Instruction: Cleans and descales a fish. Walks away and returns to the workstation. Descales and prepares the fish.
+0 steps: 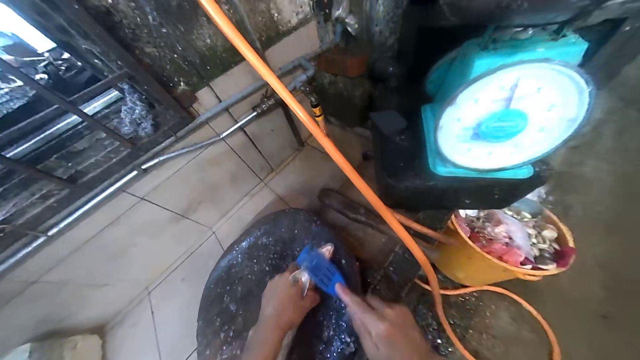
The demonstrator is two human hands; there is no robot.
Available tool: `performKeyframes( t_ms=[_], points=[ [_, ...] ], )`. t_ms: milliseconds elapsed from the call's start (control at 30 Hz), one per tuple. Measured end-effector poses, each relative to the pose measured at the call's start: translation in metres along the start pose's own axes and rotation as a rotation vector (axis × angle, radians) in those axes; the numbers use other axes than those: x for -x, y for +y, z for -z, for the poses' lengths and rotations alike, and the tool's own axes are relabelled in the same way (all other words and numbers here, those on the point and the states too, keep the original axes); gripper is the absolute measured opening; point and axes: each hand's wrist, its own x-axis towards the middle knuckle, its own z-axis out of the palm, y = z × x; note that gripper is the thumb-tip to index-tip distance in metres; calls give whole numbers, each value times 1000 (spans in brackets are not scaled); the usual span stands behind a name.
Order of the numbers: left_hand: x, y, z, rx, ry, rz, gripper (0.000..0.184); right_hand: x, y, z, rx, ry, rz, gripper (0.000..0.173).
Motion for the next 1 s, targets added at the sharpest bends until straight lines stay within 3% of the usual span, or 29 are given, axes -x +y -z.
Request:
performKeyframes(
  t_ms=[167,267,433,500,567,667,767,800,900,1000],
  points=[
    [-3,-4,0,128,13,57,66,-16,21,-23,68,87,144,39],
    [-4,-10,3,139,19,31,60,-18,9,-14,38,29,120,40],
    [7,12,0,26,23,83,73,-34,55,32,102,-248,-136,42],
    [10,17,-2,8,48,111,74,-25,50,43,19,-163,-19,41],
    [13,25,-6,-19,56,139,74,-16,46,47,-65,-233,49,40],
    [18,40,-18,-63,93,183,73,-34,69,66,-3,-486,-178,44],
    [21,43,-29,-72,174,198,72,-17,62,65,-99,-352,-63,41],
    [22,43,-35,-78,199,199,70,-6,64,60,-123,-361,-31,40],
    [27,50,-45,-98,237,212,67,-9,79,65,-51,-403,-177,43],
    [31,52,-66,-138,376,210,59,-7,47,83,-119,-421,-99,40]
  ],
)
